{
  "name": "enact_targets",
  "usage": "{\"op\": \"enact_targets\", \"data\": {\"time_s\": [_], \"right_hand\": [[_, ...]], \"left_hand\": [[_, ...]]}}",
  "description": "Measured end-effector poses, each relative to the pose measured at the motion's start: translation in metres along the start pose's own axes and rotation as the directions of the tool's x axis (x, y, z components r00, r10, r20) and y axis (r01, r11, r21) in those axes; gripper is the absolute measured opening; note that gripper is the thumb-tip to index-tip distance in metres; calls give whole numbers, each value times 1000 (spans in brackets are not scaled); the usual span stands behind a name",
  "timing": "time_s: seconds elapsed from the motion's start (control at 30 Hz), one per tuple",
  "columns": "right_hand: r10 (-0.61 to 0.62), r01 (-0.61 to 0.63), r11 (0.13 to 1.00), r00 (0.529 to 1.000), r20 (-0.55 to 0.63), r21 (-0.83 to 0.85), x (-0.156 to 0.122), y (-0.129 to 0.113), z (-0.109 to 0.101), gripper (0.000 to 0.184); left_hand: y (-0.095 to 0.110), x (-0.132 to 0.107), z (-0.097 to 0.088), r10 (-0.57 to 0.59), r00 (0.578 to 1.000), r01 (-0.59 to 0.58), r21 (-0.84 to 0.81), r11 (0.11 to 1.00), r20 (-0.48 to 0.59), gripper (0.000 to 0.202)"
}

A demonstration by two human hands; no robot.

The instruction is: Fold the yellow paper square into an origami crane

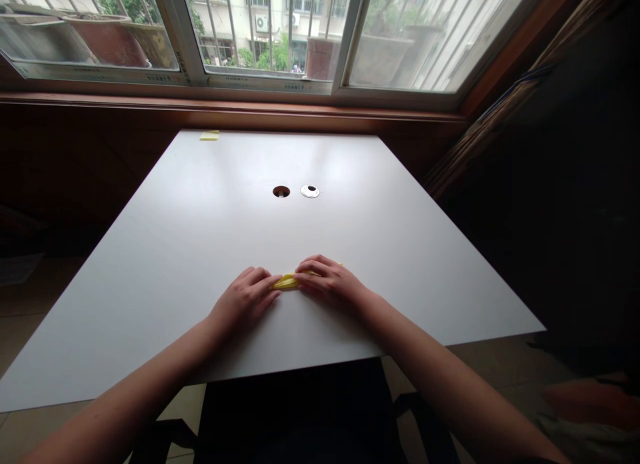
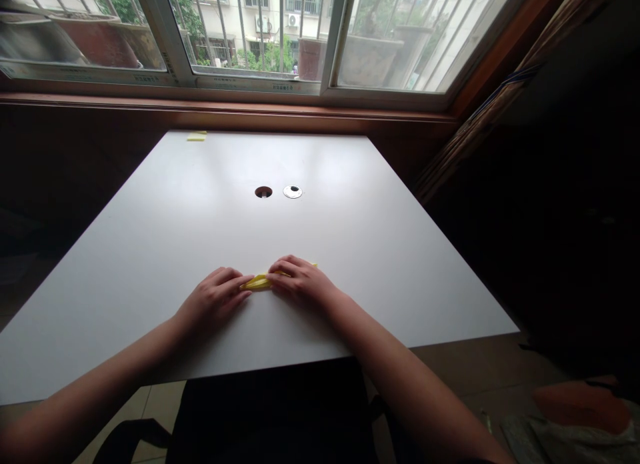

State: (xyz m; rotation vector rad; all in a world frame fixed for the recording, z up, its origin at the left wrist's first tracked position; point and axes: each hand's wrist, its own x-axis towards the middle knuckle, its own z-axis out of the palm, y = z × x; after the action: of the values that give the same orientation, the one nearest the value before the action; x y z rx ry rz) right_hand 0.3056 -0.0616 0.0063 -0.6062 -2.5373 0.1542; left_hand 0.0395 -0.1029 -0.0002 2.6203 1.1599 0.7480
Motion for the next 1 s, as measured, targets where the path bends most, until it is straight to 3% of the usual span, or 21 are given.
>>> {"op": "enact_targets", "data": {"time_s": [0.27, 0.57, 1.0], "right_hand": [[24, -24, 1000, 1000, -14, 3, -2, 4, 2, 33], [46, -46, 999, 999, 0, 9, -1, 4, 3, 27], [25, -26, 999, 999, 25, 41, 0, 4, 2, 21]], "left_hand": [[1, 18, 11, -70, 997, 68, -94, 993, -17, 21], [5, 14, 13, 52, 995, -50, 20, 999, -80, 24], [5, 14, 14, 57, 995, -55, 24, 998, -84, 23]]}}
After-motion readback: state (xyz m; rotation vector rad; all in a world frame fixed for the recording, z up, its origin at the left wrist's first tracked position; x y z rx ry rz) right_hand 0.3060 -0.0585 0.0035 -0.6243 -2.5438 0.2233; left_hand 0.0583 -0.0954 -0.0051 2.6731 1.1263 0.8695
